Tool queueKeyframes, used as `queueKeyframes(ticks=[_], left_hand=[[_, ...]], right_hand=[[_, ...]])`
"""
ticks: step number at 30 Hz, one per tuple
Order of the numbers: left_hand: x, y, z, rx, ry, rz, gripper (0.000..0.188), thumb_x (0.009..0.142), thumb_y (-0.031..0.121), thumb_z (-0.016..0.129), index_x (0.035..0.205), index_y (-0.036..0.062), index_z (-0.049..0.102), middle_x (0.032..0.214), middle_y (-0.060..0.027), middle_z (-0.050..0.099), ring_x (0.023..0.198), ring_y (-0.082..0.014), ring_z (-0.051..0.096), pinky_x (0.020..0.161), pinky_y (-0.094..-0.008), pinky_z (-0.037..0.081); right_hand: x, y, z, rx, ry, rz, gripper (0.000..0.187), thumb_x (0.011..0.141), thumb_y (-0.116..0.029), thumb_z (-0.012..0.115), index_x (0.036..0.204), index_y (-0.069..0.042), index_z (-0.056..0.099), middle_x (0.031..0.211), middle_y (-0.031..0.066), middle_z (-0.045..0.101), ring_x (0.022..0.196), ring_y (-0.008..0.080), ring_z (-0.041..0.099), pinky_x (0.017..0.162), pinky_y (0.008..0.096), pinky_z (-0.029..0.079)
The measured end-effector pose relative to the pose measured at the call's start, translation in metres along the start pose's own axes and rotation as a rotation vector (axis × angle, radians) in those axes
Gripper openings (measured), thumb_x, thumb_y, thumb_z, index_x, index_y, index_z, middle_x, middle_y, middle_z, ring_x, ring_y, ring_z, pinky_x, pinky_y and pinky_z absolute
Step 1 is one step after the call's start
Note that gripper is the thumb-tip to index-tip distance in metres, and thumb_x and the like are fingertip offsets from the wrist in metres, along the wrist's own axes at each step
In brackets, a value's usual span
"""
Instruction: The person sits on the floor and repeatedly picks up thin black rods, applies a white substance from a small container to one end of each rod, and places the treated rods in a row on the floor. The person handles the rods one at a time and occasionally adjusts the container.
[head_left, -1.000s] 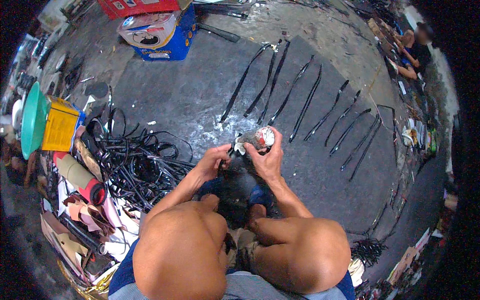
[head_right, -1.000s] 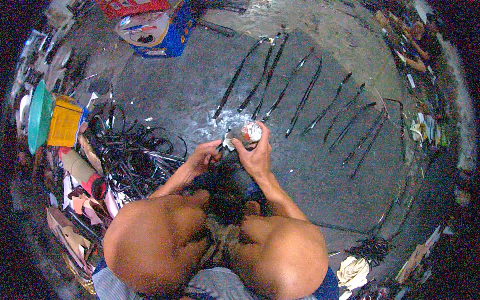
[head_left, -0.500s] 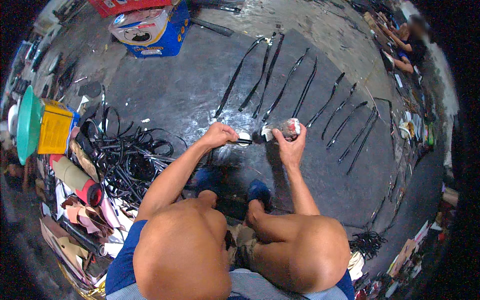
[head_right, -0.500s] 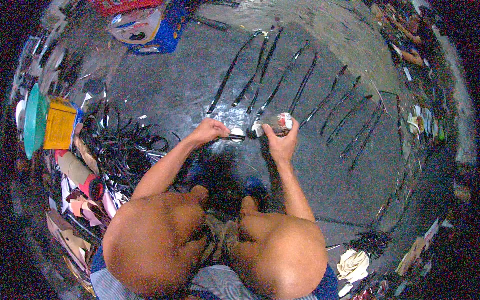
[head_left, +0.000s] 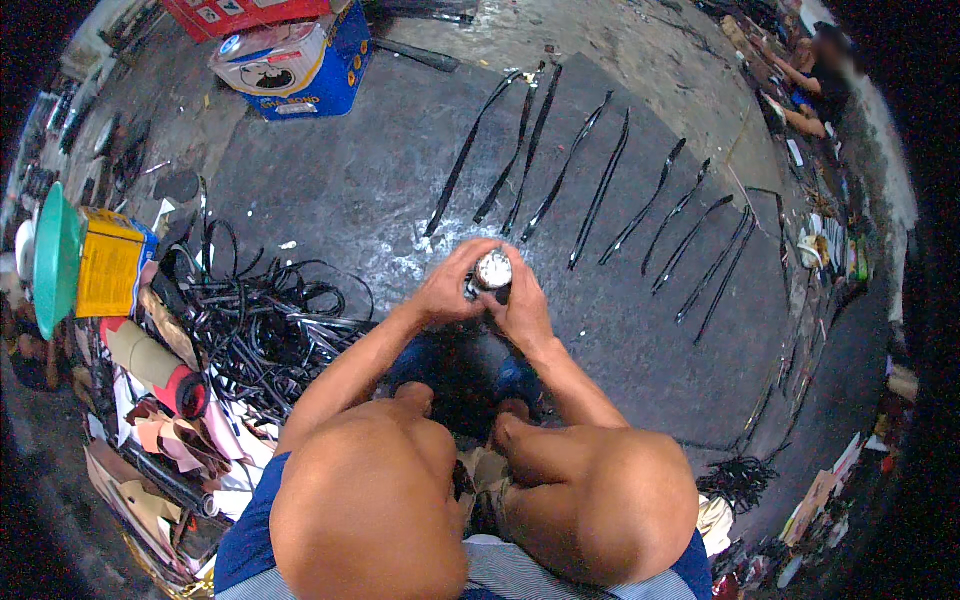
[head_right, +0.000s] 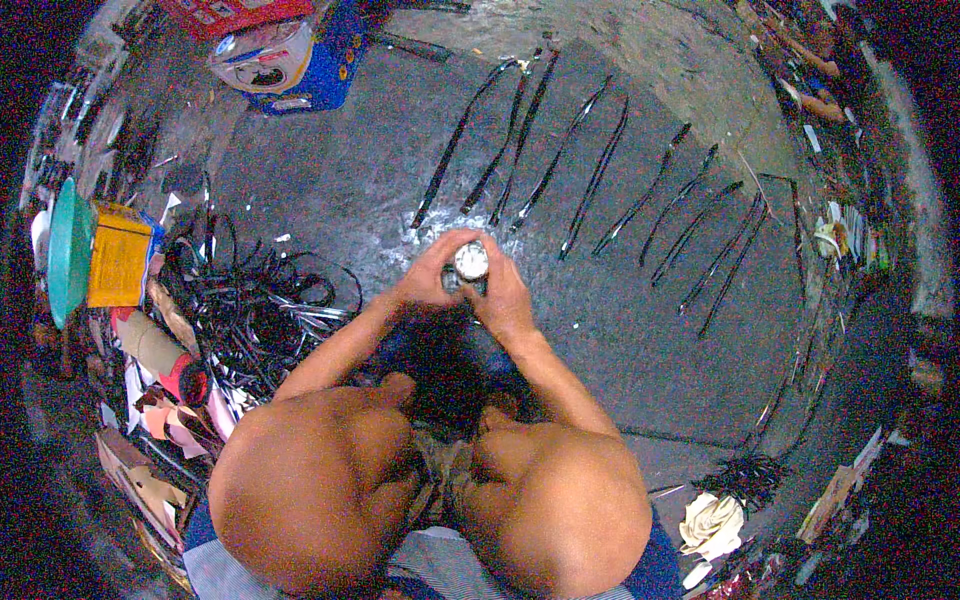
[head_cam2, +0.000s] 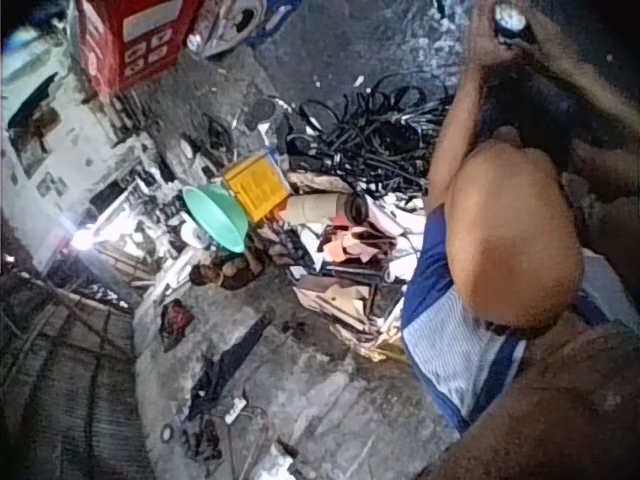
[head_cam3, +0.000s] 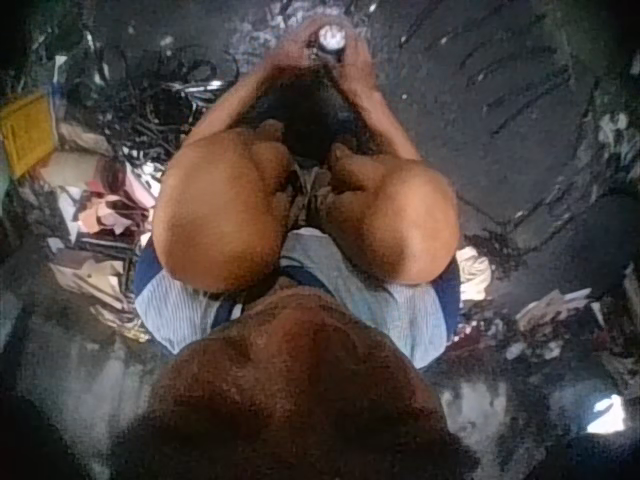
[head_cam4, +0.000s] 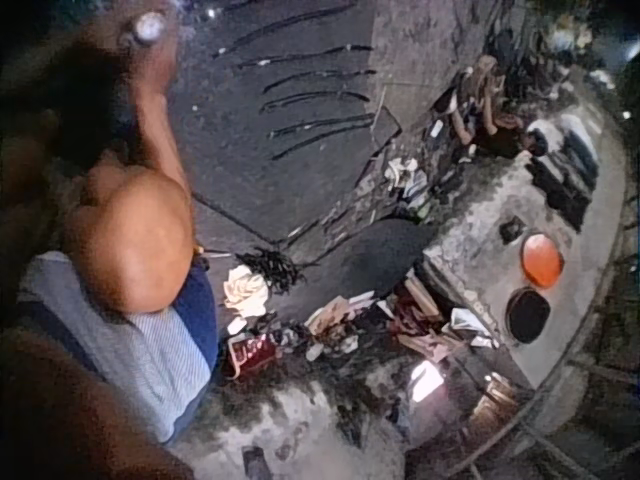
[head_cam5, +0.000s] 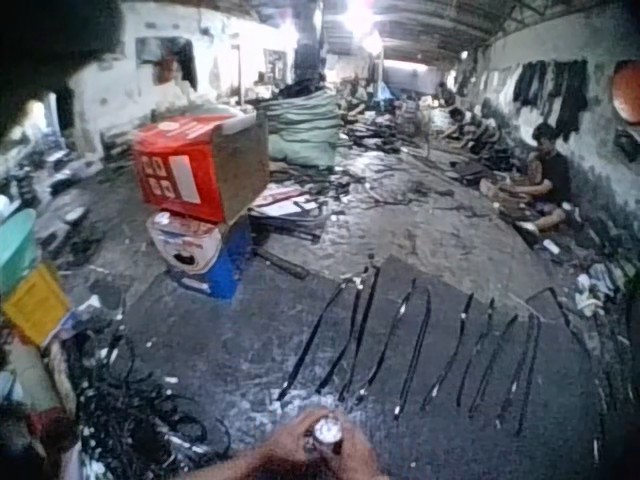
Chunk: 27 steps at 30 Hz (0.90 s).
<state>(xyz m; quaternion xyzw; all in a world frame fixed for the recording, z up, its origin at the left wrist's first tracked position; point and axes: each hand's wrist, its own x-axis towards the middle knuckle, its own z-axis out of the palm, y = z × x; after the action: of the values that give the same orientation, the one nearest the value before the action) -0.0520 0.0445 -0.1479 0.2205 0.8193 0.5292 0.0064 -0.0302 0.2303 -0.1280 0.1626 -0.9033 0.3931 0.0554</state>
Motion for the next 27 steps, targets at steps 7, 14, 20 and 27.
queueKeyframes(ticks=[7, 14, 20, 27], left_hand=[[0.001, 0.001, 0.018, -0.033, 0.022, -0.107, 0.058, 0.075, 0.008, 0.078, 0.128, 0.0044, 0.054, 0.119, -0.0185, 0.063, 0.114, -0.0397, 0.061, 0.094, -0.0437, 0.05], [-0.003, -0.001, 0.014, 0.062, 0.019, -0.12, 0.053, 0.073, 0.003, 0.072, 0.123, 0.0053, 0.054, 0.115, -0.0187, 0.065, 0.11, -0.0411, 0.062, 0.091, -0.0456, 0.051], [-0.008, -0.013, 0.014, 0.095, -0.045, -0.111, 0.062, 0.074, 0.007, 0.072, 0.133, 0.0043, 0.052, 0.128, -0.0208, 0.061, 0.119, -0.0401, 0.06, 0.101, -0.0451, 0.049], [-0.005, -0.004, 0.01, 0.061, -0.03, -0.108, 0.06, 0.073, 0.004, 0.069, 0.13, 0.0044, 0.052, 0.121, -0.0198, 0.062, 0.116, -0.0409, 0.059, 0.099, -0.0463, 0.05]], right_hand=[[0.001, 0.064, 0.022, 0.254, -0.096, 0.616, 0.066, 0.079, 0.001, 0.067, 0.14, -0.005, 0.042, 0.103, 0.0144, 0.07, 0.088, 0.0274, 0.067, 0.083, 0.0415, 0.054], [0.012, 0.088, 0.047, 0.629, -0.098, 0.991, 0.045, 0.079, 0.006, 0.065, 0.119, -0.003, 0.044, 0.081, 0.0122, 0.067, 0.064, 0.0197, 0.064, 0.051, 0.0321, 0.049], [0.025, 0.031, -0.022, 0.94, 0.117, 1.125, 0.033, 0.087, 0.002, 0.072, 0.109, -0.005, 0.048, 0.081, 0.0113, 0.062, 0.062, 0.0194, 0.062, 0.048, 0.027, 0.048], [0.052, -0.051, -0.206, 1.105, 0.039, 0.531, 0.031, 0.083, 0.0, 0.07, 0.101, -0.01, 0.048, 0.089, 0.0029, 0.059, 0.072, 0.0111, 0.057, 0.06, 0.0264, 0.051]])
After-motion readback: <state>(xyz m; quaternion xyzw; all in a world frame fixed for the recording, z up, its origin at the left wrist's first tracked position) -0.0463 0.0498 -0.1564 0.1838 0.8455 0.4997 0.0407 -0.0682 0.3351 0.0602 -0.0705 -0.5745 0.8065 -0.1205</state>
